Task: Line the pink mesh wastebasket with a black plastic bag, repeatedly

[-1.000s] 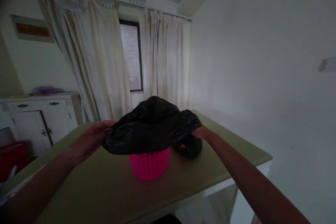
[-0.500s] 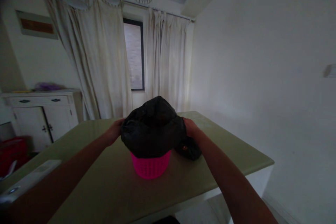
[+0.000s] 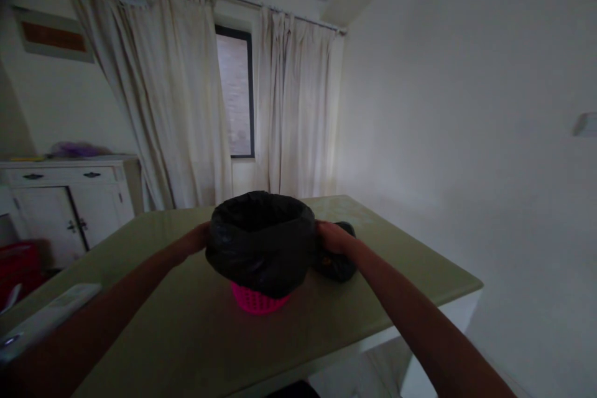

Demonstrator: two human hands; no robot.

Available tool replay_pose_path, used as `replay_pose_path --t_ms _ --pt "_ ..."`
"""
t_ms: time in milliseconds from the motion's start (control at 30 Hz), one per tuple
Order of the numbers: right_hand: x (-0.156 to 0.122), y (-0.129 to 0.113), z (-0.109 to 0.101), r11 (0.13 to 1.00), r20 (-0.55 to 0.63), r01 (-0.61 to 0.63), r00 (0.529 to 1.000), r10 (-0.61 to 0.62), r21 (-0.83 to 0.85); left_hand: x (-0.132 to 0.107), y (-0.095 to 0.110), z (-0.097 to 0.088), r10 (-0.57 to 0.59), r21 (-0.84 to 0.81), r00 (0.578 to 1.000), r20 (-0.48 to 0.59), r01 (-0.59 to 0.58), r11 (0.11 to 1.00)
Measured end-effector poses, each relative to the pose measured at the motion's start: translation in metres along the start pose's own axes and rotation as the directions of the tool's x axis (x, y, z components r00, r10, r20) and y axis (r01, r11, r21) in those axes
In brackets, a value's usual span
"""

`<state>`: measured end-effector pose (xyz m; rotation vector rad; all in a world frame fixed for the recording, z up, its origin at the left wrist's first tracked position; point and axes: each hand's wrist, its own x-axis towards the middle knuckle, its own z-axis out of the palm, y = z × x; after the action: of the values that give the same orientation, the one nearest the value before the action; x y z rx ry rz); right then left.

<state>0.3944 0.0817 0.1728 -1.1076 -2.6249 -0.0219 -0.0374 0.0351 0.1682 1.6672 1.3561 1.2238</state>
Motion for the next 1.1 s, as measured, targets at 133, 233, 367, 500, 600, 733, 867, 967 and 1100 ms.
replay_pose_path --t_ms 133,233,367,500,600,733,867,967,1100 --pt "0.025 -0.008 -0.048 0.982 -0.489 -0.128 0.853 0.180 0.138 0.024 0.051 -0.017 0.143 0.108 0.938 -0.316 -0.114 0.988" --pt "0.059 -0.038 -0.070 0.994 -0.584 -0.073 0.804 0.110 0.087 0.033 0.088 0.002 0.357 0.321 0.930 -0.090 -0.313 0.894" --pt "0.099 -0.085 -0.067 0.989 -0.010 0.108 0.994 -0.109 -0.097 0.037 0.108 0.039 0.096 0.655 0.921 0.378 -0.340 0.675" --pt "0.118 -0.104 -0.056 0.984 0.389 -0.029 0.916 0.097 -0.177 0.037 0.114 0.054 -0.019 0.748 0.917 0.398 -0.313 0.585" --pt "0.116 -0.105 -0.063 0.990 0.300 0.064 0.954 -0.024 -0.123 0.025 0.128 0.050 0.101 0.672 0.900 0.425 -0.388 0.630" --pt "0.092 -0.111 -0.084 0.981 0.312 0.173 0.930 -0.194 0.092 -0.014 0.141 0.042 0.183 0.436 0.844 0.504 -0.432 0.789" --pt "0.054 -0.120 -0.089 0.935 0.181 0.173 0.955 -0.236 0.310 -0.053 0.128 0.037 0.298 0.461 0.875 0.381 -0.459 0.759" --pt "0.024 -0.118 -0.066 0.865 -0.390 0.127 0.917 0.084 0.485 -0.067 0.090 0.042 0.513 0.395 0.848 -0.136 -0.429 0.812" --pt "-0.008 -0.111 0.012 0.763 -0.740 0.014 0.254 0.623 0.646 -0.073 -0.003 0.073 0.279 0.103 0.708 -0.648 -0.281 0.954"
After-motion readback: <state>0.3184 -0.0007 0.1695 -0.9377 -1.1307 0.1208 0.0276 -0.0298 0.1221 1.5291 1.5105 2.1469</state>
